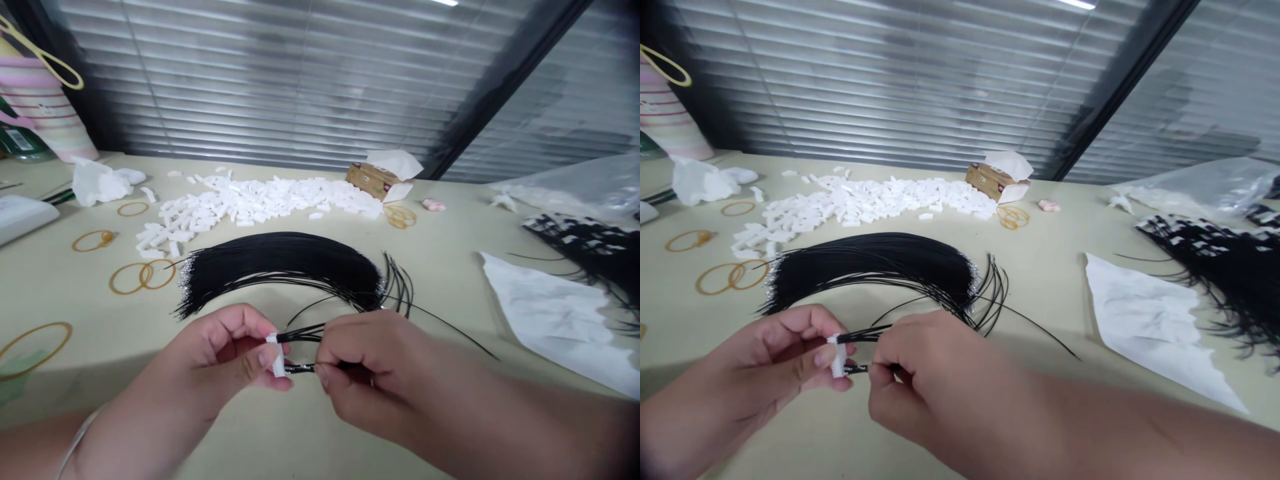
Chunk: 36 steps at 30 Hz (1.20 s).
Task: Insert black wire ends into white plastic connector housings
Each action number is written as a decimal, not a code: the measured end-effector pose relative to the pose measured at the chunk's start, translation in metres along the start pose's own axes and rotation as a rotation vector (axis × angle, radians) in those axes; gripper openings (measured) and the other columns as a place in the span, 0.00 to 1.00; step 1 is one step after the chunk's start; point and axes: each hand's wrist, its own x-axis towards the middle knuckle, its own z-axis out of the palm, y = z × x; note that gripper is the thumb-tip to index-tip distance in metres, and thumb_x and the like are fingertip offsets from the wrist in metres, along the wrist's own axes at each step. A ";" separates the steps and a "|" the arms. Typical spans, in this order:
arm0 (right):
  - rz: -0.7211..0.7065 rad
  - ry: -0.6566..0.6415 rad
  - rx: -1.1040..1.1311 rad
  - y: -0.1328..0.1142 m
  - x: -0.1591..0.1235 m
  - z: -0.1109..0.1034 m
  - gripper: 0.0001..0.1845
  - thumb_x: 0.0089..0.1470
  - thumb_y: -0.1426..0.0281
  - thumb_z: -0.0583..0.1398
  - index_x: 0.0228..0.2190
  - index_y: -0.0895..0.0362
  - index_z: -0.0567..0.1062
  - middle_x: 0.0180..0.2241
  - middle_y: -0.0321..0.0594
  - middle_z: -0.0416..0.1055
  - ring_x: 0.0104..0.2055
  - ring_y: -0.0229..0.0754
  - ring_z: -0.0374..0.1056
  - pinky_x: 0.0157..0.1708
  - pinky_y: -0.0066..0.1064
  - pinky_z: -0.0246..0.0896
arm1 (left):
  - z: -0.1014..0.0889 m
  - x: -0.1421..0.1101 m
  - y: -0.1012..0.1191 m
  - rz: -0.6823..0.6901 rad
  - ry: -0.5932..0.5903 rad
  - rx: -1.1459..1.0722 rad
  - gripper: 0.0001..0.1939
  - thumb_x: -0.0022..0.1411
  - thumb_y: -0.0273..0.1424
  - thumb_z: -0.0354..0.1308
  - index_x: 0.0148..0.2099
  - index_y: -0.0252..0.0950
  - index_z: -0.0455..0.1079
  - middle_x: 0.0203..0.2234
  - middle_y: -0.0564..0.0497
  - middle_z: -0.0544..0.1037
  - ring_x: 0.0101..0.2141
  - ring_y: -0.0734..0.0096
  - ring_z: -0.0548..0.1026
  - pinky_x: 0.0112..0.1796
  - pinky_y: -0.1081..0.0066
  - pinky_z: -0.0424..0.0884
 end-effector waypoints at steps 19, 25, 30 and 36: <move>-0.069 0.192 -0.205 0.002 -0.006 0.004 0.09 0.51 0.77 0.54 0.25 0.55 0.73 0.23 0.30 0.69 0.24 0.30 0.61 0.24 0.23 0.52 | 0.001 -0.002 0.001 -0.011 0.032 -0.026 0.12 0.50 0.38 0.62 0.32 0.38 0.67 0.24 0.57 0.70 0.29 0.74 0.70 0.34 0.72 0.63; -0.064 0.223 -0.208 0.002 -0.002 0.012 0.08 0.51 0.76 0.54 0.23 0.58 0.69 0.22 0.32 0.67 0.23 0.31 0.60 0.22 0.23 0.53 | 0.006 -0.002 0.005 0.022 0.045 0.003 0.09 0.51 0.35 0.61 0.30 0.37 0.65 0.22 0.59 0.70 0.26 0.77 0.69 0.32 0.75 0.62; -0.115 0.249 -0.240 0.003 -0.002 0.023 0.10 0.52 0.76 0.54 0.20 0.57 0.64 0.20 0.31 0.63 0.20 0.30 0.57 0.19 0.23 0.49 | 0.008 -0.004 0.004 0.063 0.082 0.090 0.08 0.53 0.35 0.58 0.29 0.37 0.64 0.23 0.57 0.71 0.26 0.76 0.69 0.30 0.76 0.63; -0.139 0.172 -0.185 0.001 -0.004 0.015 0.10 0.56 0.75 0.53 0.24 0.57 0.67 0.23 0.30 0.66 0.23 0.29 0.60 0.22 0.22 0.53 | 0.008 -0.004 0.004 0.076 0.088 0.085 0.08 0.53 0.35 0.58 0.29 0.37 0.64 0.23 0.57 0.71 0.26 0.76 0.69 0.30 0.75 0.63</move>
